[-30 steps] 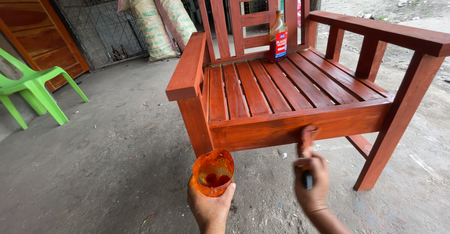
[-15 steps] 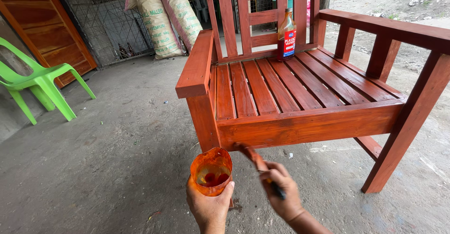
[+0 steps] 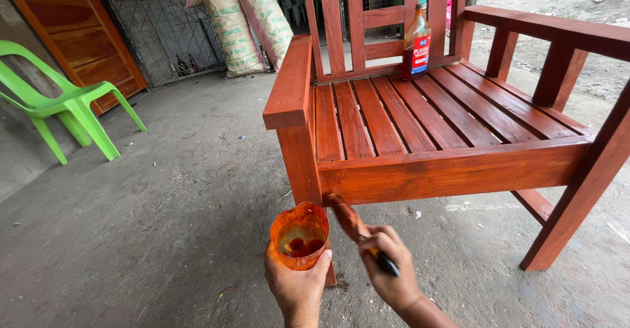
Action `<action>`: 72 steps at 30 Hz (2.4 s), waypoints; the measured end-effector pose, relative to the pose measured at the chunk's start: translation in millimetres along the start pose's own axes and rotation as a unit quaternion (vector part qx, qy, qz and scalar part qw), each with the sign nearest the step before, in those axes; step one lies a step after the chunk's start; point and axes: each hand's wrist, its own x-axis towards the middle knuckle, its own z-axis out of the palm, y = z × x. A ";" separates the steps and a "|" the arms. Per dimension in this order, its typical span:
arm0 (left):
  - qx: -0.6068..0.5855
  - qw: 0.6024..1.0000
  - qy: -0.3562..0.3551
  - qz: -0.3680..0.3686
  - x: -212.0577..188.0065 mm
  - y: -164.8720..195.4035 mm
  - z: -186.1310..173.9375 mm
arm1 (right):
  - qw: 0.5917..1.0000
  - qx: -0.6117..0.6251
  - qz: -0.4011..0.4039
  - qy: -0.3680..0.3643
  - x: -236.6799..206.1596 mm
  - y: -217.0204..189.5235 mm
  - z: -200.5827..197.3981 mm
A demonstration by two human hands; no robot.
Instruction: The person applies reddish-brown varnish to a wooden chair using a brush. They repeatedly dip the brush into a small container and coat the chair's legs, armrests, seat slats, and backrest. A dog briefly approaches and sniffs the container during the process.
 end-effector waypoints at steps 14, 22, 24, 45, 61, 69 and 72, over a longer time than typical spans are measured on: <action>0.008 1.000 -0.019 -0.011 1.5 -5.6 -1.5 | 0.998 0.020 -0.015 0.056 13.2 -2.1 -0.3; 0.052 0.999 0.010 0.005 3.8 -9.6 -1.0 | 0.998 0.026 -0.002 -0.053 13.7 8.0 17.9; 0.049 0.999 0.004 0.005 2.7 -8.4 -1.1 | 0.997 0.012 0.017 -0.078 4.9 11.1 13.5; 0.040 0.999 -0.029 -0.009 -9.8 0.4 16.2 | 0.983 -0.127 0.081 0.101 6.4 48.0 -80.0; 0.038 0.999 -0.009 -0.001 -3.7 -2.1 8.4 | 0.971 -0.169 0.066 0.155 6.1 23.3 -25.2; 0.002 1.000 0.003 0.018 -0.9 5.8 5.6 | 0.999 -0.017 -0.037 0.010 17.3 -19.9 23.8; 0.002 1.000 -0.015 -0.012 -1.4 9.0 4.6 | 0.999 -0.039 -0.020 0.004 32.6 -8.3 16.2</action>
